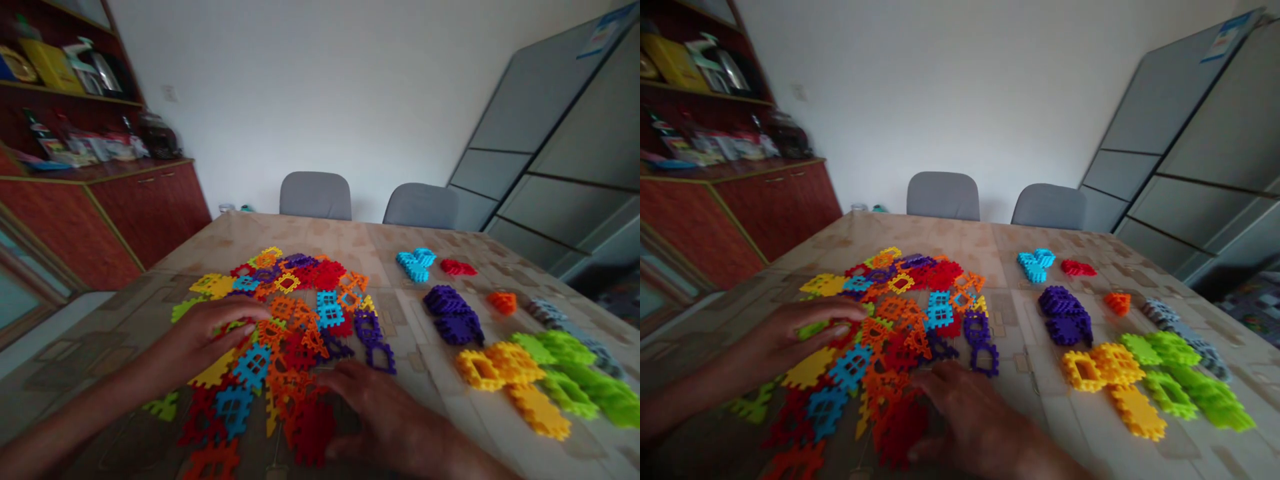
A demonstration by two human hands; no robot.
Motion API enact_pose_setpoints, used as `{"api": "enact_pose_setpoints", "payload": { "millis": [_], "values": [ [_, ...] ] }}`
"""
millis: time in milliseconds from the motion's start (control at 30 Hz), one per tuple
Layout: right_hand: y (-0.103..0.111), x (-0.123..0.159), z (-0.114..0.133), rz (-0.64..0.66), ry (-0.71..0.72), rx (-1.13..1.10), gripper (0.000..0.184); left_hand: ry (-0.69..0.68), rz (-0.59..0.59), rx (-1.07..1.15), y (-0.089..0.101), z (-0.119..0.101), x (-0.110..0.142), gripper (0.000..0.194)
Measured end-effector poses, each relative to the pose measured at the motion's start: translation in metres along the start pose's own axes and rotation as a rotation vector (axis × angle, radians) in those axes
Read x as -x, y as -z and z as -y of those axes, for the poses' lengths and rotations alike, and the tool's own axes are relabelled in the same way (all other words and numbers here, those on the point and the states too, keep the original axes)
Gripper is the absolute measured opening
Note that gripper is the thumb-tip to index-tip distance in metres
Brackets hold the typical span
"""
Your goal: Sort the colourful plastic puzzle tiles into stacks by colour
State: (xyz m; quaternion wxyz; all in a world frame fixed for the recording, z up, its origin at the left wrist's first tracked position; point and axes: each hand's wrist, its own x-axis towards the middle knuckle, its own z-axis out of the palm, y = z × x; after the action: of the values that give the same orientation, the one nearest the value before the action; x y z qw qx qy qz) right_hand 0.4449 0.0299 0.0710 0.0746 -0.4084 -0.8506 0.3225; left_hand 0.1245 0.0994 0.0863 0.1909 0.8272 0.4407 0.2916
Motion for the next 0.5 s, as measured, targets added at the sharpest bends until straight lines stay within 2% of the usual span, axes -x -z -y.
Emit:
{"api": "enact_pose_setpoints", "payload": {
  "millis": [100, 233, 400, 500],
  "values": [
    [-0.02, -0.006, 0.003, -0.023, -0.003, 0.024, 0.094, 0.013, -0.018, -0.044, 0.013, 0.019, 0.007, 0.023],
    [-0.031, -0.012, 0.008, -0.03, -0.021, 0.158, 0.1, 0.021, 0.039, -0.074, 0.021, 0.033, 0.009, 0.026],
    [-0.018, -0.008, 0.01, 0.014, -0.026, 0.161, 0.076, 0.033, 0.17, -0.03, 0.018, 0.026, 0.01, 0.025],
    [-0.001, 0.001, 0.01, 0.051, -0.025, 0.18, 0.074, 0.02, 0.189, -0.017, 0.009, 0.023, 0.011, 0.027]
  ]
}}
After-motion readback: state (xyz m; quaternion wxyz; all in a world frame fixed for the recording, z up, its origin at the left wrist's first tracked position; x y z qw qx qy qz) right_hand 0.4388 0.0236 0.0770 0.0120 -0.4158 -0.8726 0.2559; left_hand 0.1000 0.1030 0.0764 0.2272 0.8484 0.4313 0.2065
